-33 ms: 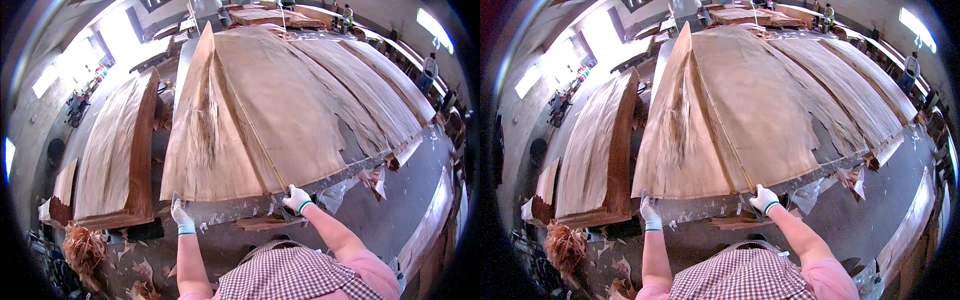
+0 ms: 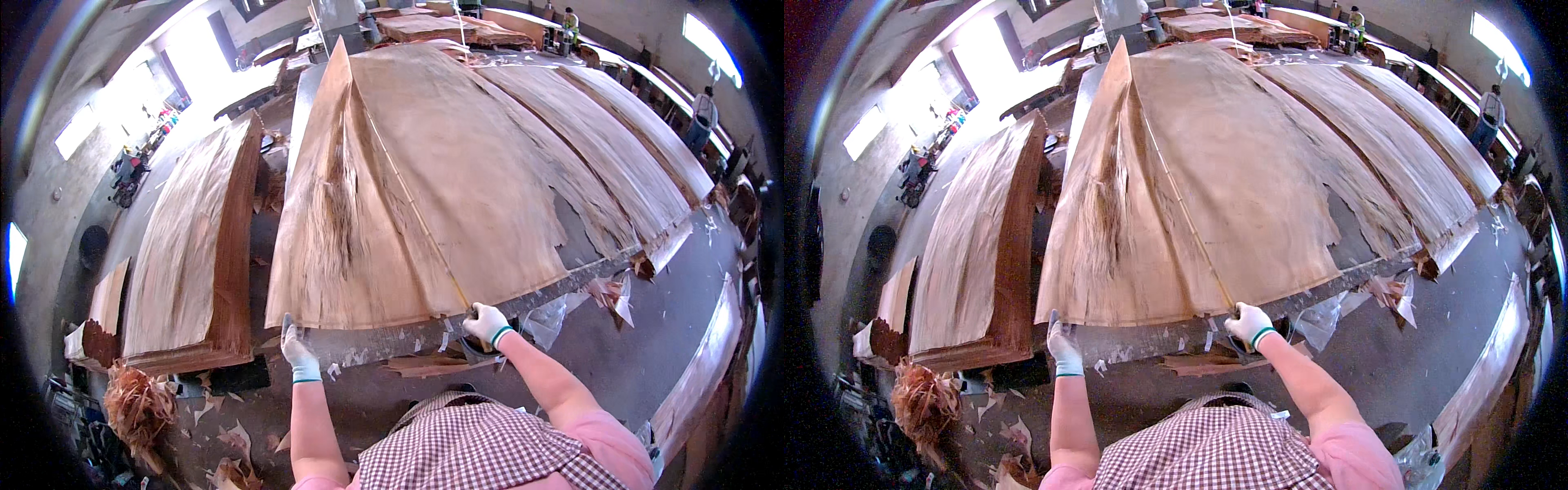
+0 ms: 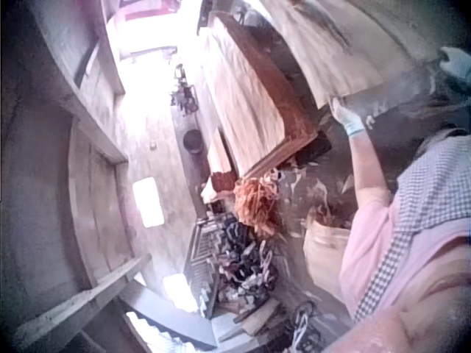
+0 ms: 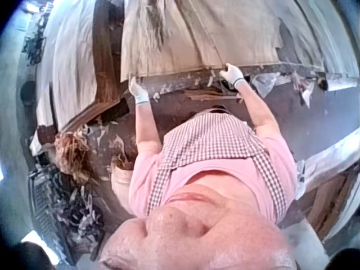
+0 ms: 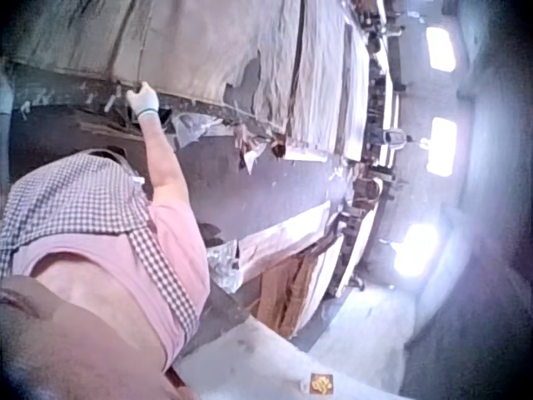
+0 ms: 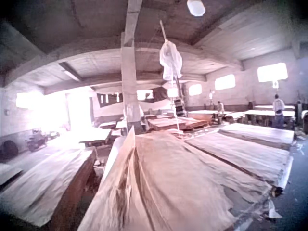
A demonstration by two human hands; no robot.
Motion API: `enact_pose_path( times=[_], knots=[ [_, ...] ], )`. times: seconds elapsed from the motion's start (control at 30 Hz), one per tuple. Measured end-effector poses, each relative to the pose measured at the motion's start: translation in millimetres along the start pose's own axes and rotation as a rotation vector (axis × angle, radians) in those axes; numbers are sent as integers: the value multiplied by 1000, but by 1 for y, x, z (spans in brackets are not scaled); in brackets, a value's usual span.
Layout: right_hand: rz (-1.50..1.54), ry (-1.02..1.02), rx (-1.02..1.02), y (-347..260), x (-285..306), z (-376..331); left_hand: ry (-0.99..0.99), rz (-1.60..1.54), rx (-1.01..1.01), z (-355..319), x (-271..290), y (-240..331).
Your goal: The person uses a hand tool to cut and shape pieces of wood veneer on a large work surface, then uses a long pole to gather scraps from the floor and continues trimming more veneer sheets.
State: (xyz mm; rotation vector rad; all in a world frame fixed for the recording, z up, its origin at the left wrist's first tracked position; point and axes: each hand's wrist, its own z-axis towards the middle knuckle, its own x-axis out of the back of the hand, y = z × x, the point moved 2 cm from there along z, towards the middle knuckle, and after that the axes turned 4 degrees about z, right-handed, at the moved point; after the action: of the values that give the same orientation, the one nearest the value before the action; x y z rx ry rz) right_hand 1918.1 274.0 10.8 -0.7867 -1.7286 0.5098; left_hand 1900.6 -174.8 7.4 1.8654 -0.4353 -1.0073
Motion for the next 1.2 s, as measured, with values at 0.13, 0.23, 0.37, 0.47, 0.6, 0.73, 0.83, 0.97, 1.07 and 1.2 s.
enact_pose_path(
  times=[0.13, 0.23, 0.37, 0.47, 0.6, 0.73, 0.83, 0.97, 1.07, 1.2],
  knots=[
    [513, 102, 53, 8, 22, 8, 4, 33, -42, -10, -1, -2],
    [199, 190, 128, 13, 36, 11, 151, 51, 22, -22, 10, -16],
    [78, 265, 132, 23, 50, 22, 310, -24, 171, -28, 35, -51],
    [-59, 309, 144, 41, 64, 35, 263, -15, 198, -18, 55, -76],
    [-186, 326, 37, 84, 90, 50, 325, -28, 221, -14, 80, -91],
    [-184, 264, 57, 115, 106, 45, 365, 167, 156, -30, 100, -58],
    [-196, 515, 93, 133, 107, 18, 579, 326, 84, -34, 101, -7],
    [207, 1067, -25, 164, 73, -39, 234, 361, -20, 12, 46, 46],
    [621, 1042, -392, 189, 1, -96, -562, 786, -45, 39, -30, 31],
    [780, 982, -769, 178, -153, -221, -1721, 1189, 8, -6, -93, -32]
  ],
)
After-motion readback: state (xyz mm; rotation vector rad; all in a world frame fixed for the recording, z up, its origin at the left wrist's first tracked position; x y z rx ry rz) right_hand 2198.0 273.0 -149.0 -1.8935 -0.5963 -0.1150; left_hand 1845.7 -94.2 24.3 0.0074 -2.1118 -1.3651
